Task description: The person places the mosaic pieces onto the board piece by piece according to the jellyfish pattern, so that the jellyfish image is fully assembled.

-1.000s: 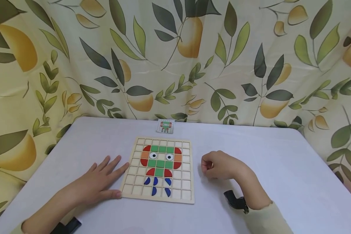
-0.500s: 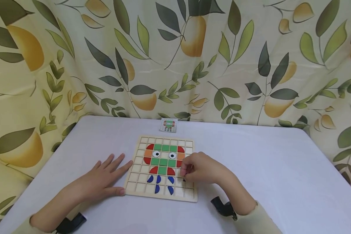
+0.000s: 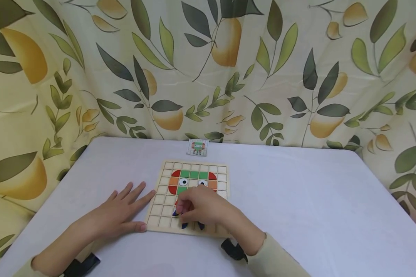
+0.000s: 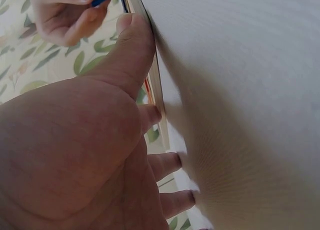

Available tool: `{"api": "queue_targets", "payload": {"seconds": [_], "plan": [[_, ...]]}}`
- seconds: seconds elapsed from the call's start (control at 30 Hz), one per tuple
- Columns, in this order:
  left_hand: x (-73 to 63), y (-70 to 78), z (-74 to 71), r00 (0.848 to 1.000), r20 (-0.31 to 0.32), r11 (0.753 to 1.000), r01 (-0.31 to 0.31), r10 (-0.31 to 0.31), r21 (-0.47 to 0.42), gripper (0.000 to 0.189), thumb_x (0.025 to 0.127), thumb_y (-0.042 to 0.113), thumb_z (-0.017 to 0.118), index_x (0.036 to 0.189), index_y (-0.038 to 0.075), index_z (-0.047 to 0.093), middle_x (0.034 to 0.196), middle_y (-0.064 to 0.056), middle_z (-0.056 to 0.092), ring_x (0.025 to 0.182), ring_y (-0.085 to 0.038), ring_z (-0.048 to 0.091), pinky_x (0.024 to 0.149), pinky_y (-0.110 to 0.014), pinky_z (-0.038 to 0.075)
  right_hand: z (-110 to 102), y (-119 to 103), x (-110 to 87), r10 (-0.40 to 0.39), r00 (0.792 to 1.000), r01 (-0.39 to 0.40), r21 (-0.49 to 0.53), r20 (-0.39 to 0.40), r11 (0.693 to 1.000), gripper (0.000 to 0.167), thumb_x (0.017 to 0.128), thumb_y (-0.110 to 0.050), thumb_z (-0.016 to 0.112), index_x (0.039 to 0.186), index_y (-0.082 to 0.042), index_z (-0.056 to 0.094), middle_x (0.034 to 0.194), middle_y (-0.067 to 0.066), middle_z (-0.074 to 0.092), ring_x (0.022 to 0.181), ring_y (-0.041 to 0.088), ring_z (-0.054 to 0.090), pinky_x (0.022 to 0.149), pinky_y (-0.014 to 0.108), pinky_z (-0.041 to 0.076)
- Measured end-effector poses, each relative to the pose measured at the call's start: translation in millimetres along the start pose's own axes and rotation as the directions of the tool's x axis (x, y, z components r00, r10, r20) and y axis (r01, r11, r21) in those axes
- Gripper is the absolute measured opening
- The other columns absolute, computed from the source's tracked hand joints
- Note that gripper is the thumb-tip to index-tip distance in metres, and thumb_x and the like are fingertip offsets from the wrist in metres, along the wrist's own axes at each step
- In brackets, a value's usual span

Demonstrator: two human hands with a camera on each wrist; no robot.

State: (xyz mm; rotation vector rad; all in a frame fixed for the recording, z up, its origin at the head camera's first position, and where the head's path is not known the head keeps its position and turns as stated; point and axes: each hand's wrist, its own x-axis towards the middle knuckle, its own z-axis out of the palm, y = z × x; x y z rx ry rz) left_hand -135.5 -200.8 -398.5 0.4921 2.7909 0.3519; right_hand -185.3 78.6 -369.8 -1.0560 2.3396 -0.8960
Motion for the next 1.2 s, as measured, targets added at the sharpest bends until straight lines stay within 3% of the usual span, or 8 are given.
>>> {"api": "queue_targets", "payload": {"seconds": [0.23,0.6,0.97,1.2], "plan": [[-0.7,2.3,0.3,1.0,-0.002,1.0,-0.009,0.009,0.001,0.088,0.086,0.067,0.062,0.158,0.03,0.028,0.167,-0.011,0.014,0.152,-0.045,0.006,0.112,-0.074,0.013,10.4,-5.6,8.3,0.011,0.999,-0.008,-0.056,0.053,0.998,0.017,0.085,-0.016,0.081,0.081,-0.024,0.066,0.07,-0.013,0.06,0.066,0.003,0.054,0.061,0.021,0.048],[-0.2,3.5,0.6,1.0,-0.004,1.0,-0.022,0.022,0.01,0.089,0.085,0.068,0.06,0.159,0.03,0.027,0.167,-0.012,0.014,0.152,-0.045,0.006,0.111,-0.074,0.013,17.1,-12.4,16.8,0.004,0.998,0.008,-0.197,0.061,0.98,0.017,0.085,-0.017,0.08,0.08,-0.026,0.067,0.07,-0.016,0.058,0.066,0.002,0.052,0.063,0.02,0.046],[2.4,4.8,0.9,1.0,-0.003,1.0,-0.021,0.021,0.023,0.09,0.084,0.069,0.06,0.159,0.031,0.027,0.167,-0.012,0.014,0.152,-0.045,0.006,0.112,-0.074,0.013,14.1,-13.6,14.4,0.031,0.998,-0.019,-0.191,0.057,0.981,0.013,0.086,-0.016,0.079,0.082,-0.024,0.071,0.072,-0.018,0.061,0.067,0.001,0.055,0.065,0.019,0.049],[2.5,5.4,-0.5,1.0,0.0,1.0,-0.009,0.01,0.024,0.09,0.084,0.069,0.062,0.159,0.031,0.027,0.167,-0.012,0.014,0.152,-0.046,0.006,0.111,-0.075,0.013,2.2,-7.7,5.8,-0.003,1.0,0.006,-0.182,0.016,0.983,0.008,0.091,-0.016,0.072,0.089,-0.024,0.072,0.072,-0.016,0.061,0.067,0.004,0.053,0.061,0.021,0.047]]}}
